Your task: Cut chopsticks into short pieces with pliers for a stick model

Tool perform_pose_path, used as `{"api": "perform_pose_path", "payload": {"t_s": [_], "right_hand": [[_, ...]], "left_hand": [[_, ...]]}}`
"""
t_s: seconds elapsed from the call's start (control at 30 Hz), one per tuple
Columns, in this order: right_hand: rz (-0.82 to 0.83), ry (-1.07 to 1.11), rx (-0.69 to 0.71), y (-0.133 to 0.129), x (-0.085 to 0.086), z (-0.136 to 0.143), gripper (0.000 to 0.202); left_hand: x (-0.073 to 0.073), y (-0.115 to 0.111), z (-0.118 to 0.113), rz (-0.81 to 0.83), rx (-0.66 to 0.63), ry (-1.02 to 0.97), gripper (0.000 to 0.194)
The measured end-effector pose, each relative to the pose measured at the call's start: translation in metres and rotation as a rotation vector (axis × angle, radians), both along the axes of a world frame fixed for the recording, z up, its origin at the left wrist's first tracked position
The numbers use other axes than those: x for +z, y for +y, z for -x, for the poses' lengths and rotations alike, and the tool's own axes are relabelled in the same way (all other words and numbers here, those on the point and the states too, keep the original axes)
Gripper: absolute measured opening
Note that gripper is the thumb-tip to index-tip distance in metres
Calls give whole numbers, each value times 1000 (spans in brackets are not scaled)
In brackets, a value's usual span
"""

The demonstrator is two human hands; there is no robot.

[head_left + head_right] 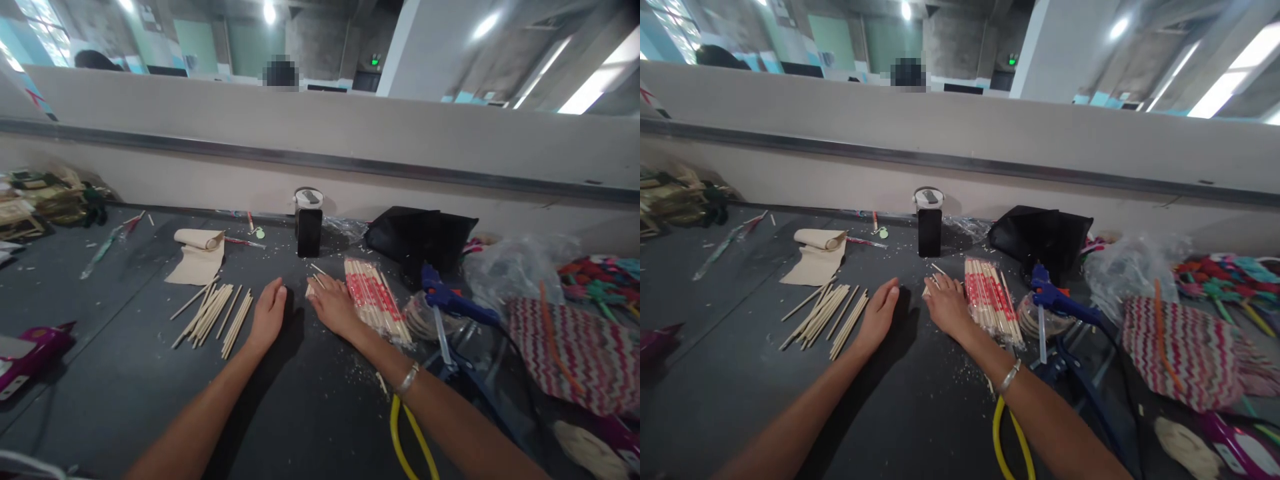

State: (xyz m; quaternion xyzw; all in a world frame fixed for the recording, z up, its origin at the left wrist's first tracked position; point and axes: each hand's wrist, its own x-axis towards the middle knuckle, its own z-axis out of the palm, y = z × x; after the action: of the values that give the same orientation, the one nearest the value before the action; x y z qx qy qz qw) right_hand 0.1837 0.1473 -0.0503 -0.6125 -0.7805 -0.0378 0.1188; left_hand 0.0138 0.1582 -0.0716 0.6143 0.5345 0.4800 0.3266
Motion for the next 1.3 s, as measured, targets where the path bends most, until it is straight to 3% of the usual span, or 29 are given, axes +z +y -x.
{"api": "perform_pose_path", "payload": {"t_s": [0.13, 0.3, 0.4, 0.5, 0.63, 0.7, 0.77, 0.9, 0.97, 1.07, 1.13, 1.3], "right_hand": [[-35, -42, -166, -23, 4, -18, 52], [79, -177, -303, -38, 2, -42, 56], [108, -235, -327, -37, 3, -48, 52], [119, -261, -312, -35, 5, -51, 48], [125, -265, -289, -37, 6, -55, 45], [121, -257, -283, -39, 7, -53, 45], [90, -220, -239, -38, 9, -44, 47], [6, -99, -36, -20, 13, -10, 49], [27, -61, 1, -1, 14, 5, 56], [116, -42, -29, 29, 11, 16, 67], [150, -58, -51, 39, 8, 16, 62], [124, -102, -48, 18, 5, 3, 37]], "left_hand": [[-3, 1, 1, -55, -12, 96, 37], [-10, 1, 0, -74, -42, 134, 37], [-1, 1, 4, -56, -49, 150, 38], [23, 3, 22, -71, -17, 318, 39], [51, 3, 70, -79, 106, 833, 55], [52, -2, 91, 44, 230, 1026, 72], [47, -8, 103, 165, 269, 1118, 85], [40, -18, 100, 198, 256, 1198, 94], [42, -20, 95, 201, 251, 1218, 96], [44, -21, 93, 183, 219, 1253, 88], [43, -22, 96, 147, 198, 1283, 73], [41, -23, 99, 96, 158, 1327, 48]]}}
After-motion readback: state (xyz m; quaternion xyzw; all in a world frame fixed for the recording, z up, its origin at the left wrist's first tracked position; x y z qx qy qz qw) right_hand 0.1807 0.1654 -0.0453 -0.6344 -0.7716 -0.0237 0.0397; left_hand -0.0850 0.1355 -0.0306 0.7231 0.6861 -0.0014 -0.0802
